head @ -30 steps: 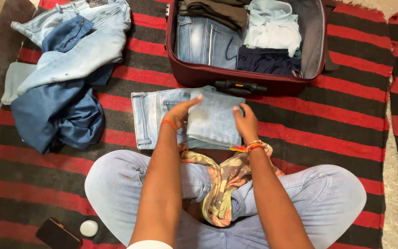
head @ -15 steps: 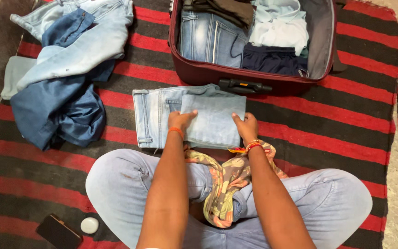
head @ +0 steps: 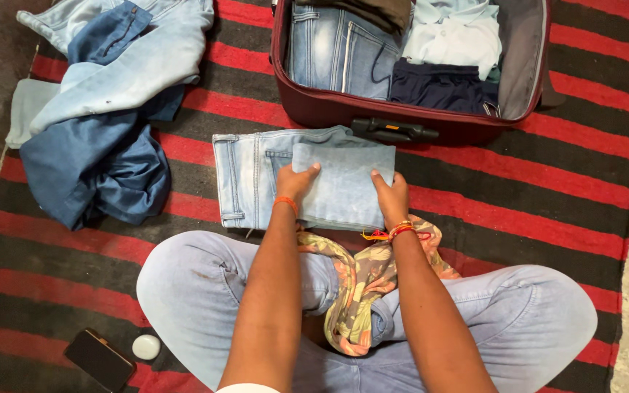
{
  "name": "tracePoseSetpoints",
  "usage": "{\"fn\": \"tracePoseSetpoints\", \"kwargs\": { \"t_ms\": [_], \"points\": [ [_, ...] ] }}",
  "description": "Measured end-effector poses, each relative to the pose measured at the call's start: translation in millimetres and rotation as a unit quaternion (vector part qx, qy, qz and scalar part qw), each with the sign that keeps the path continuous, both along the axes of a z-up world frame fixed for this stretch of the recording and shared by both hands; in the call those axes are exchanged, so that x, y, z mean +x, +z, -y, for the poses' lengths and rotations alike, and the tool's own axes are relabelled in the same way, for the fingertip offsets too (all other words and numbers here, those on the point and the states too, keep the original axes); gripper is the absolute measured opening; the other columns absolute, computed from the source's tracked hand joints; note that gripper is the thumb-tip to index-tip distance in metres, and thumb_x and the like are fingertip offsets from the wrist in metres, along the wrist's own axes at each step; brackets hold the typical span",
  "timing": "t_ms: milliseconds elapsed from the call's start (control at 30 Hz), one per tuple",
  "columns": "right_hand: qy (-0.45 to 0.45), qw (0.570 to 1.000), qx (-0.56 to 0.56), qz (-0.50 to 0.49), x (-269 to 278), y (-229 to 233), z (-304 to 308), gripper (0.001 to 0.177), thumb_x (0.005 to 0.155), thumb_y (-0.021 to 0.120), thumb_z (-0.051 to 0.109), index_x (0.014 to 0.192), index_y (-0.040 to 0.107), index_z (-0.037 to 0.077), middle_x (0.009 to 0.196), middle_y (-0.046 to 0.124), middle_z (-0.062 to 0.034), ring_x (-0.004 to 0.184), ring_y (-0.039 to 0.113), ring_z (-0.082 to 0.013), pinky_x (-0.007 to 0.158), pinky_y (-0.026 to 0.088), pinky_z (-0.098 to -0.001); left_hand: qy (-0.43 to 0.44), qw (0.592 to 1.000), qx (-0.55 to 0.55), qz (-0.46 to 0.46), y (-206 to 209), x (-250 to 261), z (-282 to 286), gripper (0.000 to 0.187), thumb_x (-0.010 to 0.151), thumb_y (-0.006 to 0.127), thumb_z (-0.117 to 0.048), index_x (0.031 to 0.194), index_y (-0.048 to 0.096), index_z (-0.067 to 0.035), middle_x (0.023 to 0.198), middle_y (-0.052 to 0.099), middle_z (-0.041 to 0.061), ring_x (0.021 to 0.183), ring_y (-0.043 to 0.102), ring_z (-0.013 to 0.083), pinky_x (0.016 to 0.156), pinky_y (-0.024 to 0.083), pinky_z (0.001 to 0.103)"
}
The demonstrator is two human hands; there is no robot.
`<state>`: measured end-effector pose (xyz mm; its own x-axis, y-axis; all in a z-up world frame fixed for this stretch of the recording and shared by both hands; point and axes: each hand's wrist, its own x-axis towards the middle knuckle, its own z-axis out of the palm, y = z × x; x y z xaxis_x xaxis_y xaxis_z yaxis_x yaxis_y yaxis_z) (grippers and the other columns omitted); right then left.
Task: The person folds pairs of jeans and places them inside an open suitcase on a striped rug.
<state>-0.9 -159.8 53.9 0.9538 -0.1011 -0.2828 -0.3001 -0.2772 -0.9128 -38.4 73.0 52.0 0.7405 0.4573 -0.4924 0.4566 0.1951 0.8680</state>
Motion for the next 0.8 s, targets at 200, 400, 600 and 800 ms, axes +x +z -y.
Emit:
{"fn": "tracePoseSetpoints", "kwargs": {
  "t_ms": [200, 400, 600, 800],
  "points": [
    [0.007, 0.993, 0.108, -0.041, 3, -7, 5, 0.031, 0.088, 0.076, 0.024, 0.107, 0.071, 0.0, 0.098, 0.075, -0.0071, 0.085, 0.067, -0.0144, 0.078, 0.053, -0.0303, -0.005, 0.998, -0.064, -0.018, -5, 3, -2, 0.038, 0.084, 0.079, -0.028, 0.109, 0.075, 0.0, 0.1, 0.076, 0.011, 0.086, 0.069, 0.0196, 0.079, 0.055, 0.036],
    [-0.005, 0.971, 0.223, -0.085, 10, -1, 21, 0.042, 0.088, 0.077, 0.026, 0.117, 0.066, -0.003, 0.107, 0.074, -0.0099, 0.091, 0.069, -0.0157, 0.082, 0.055, -0.0302, -0.118, 0.957, -0.262, 0.045, 24, 7, 0, 0.043, 0.087, 0.074, -0.036, 0.118, 0.07, -0.006, 0.11, 0.074, 0.007, 0.097, 0.069, 0.0174, 0.087, 0.055, 0.035],
    [-0.012, 0.984, 0.132, -0.12, 18, 8, 25, 0.071, 0.079, 0.087, 0.019, 0.136, 0.05, -0.003, 0.115, 0.071, -0.0113, 0.101, 0.07, -0.0181, 0.09, 0.056, -0.0333, -0.063, 0.991, -0.116, 0.035, 0, 13, 15, 0.038, 0.092, 0.072, -0.028, 0.116, 0.072, 0.0, 0.109, 0.075, 0.01, 0.094, 0.068, 0.0182, 0.085, 0.054, 0.035],
    [-0.028, 0.983, 0.167, -0.07, 17, -24, 24, 0.08, 0.076, 0.081, 0.001, 0.145, 0.04, 0.001, 0.112, 0.073, -0.0147, 0.098, 0.07, -0.0215, 0.085, 0.058, -0.035, -0.051, 0.991, -0.107, 0.062, -9, 8, 14, 0.038, 0.094, 0.073, -0.027, 0.115, 0.073, 0.004, 0.105, 0.074, 0.012, 0.09, 0.065, 0.02, 0.082, 0.053, 0.037]
  ]
}}
